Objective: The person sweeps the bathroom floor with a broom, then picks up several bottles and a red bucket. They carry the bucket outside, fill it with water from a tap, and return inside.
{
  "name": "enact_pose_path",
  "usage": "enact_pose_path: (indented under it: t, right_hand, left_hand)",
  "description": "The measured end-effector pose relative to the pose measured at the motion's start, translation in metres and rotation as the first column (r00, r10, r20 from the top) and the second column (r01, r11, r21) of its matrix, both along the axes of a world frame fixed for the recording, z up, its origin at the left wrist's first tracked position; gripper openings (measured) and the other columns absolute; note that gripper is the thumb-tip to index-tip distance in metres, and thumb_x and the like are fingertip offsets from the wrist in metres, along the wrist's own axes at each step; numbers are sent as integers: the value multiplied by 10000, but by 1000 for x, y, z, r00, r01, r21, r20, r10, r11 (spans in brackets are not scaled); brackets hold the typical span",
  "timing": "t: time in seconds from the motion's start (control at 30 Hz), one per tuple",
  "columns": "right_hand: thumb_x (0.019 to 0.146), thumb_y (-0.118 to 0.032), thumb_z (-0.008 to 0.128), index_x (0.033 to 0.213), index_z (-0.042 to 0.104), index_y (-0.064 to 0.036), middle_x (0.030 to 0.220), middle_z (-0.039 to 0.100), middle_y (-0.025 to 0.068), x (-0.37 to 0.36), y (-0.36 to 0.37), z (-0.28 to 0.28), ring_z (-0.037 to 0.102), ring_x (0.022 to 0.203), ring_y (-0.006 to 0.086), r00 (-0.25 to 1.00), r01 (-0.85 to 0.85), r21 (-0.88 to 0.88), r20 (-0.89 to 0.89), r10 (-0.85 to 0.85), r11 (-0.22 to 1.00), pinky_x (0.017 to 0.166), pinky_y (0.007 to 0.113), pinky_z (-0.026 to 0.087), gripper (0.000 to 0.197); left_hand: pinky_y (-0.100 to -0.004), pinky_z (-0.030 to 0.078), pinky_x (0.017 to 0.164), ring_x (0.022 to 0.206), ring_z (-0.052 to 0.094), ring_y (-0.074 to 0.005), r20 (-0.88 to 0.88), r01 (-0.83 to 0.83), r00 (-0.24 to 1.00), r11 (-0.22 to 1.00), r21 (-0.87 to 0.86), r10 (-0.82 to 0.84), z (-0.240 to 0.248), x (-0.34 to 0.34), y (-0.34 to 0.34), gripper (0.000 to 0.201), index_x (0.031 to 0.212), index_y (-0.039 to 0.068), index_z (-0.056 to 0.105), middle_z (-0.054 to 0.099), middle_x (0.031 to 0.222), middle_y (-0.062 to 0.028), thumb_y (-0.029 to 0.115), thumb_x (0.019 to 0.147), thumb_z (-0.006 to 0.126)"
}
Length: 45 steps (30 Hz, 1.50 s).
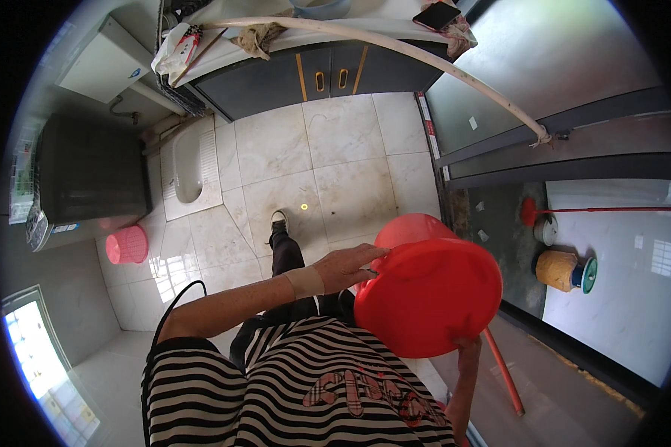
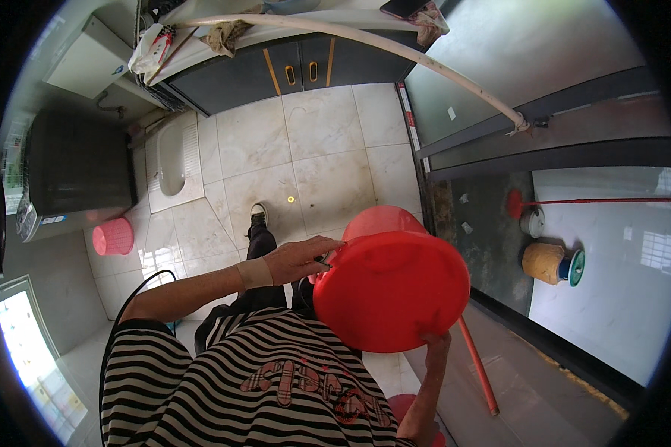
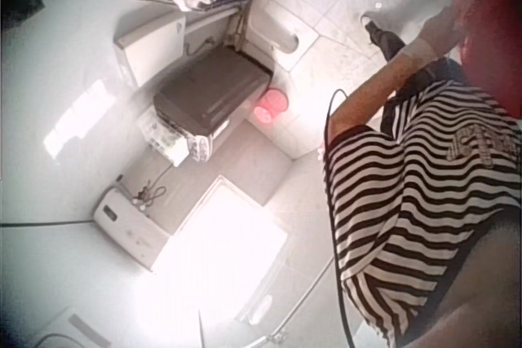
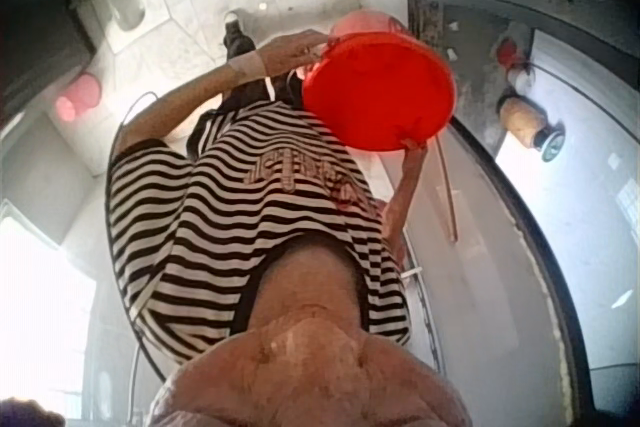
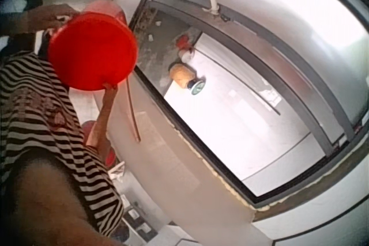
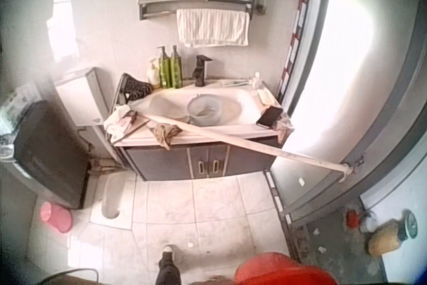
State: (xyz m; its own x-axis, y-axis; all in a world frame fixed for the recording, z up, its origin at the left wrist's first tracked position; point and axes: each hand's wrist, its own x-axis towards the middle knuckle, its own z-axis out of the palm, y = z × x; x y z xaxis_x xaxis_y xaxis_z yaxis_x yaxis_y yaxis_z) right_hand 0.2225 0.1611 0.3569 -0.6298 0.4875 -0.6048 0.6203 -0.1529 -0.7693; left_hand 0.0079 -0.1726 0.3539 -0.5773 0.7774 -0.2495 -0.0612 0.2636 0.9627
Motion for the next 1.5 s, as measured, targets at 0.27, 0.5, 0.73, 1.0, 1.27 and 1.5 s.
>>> enact_pose_path:
  t: [0.27,0.5,0.73,1.0,1.27,1.5]
  right_hand:
    - [549,-104,573,1007,571,32,910,588,39,-4,-9,9,535,826,170,992,-94,168,102,77,981,767,275,406,478]
    - [552,-95,579,966,588,21,900,585,20,20,0,-2,522,810,150,999,-11,111,47,6,994,749,261,398,430]
    - [561,-75,582,926,605,18,863,589,5,23,-5,0,529,774,143,999,41,94,32,-44,995,716,261,408,377]
    - [568,-83,591,895,614,14,795,581,-4,20,-13,8,514,703,128,996,86,114,7,-88,990,636,251,404,342]
    - [565,-119,589,888,613,18,772,569,-4,41,4,-5,493,697,130,996,-81,230,53,70,970,632,263,383,351]
    - [582,-143,579,902,606,29,804,577,2,36,-3,9,505,726,135,996,-91,236,32,86,968,669,266,396,364]
  left_hand:
    - [-334,437,773,899,541,-258,-208,19,977,995,-98,-39,-22,-10,10,311,1142,95,475,517,1016,-105,193,848,502]
    - [-331,442,766,894,555,-243,-183,46,981,997,-66,-57,-25,-16,15,249,1076,110,533,561,989,-80,188,842,496]
    - [-283,457,704,699,611,-152,111,50,993,996,-69,-42,-26,-14,13,261,1081,102,553,610,910,-44,211,850,498]
    - [-264,446,669,657,605,-122,50,97,995,989,-113,-92,-13,-10,16,253,1070,114,559,610,851,-34,228,861,472]
    - [-284,453,691,666,603,-141,39,130,991,990,-62,-128,-7,-9,13,258,1085,97,543,601,904,-43,195,859,468]
    - [-281,468,711,667,605,-145,-28,115,993,993,-23,-115,-9,-6,15,305,1150,77,486,593,951,-58,157,856,479]
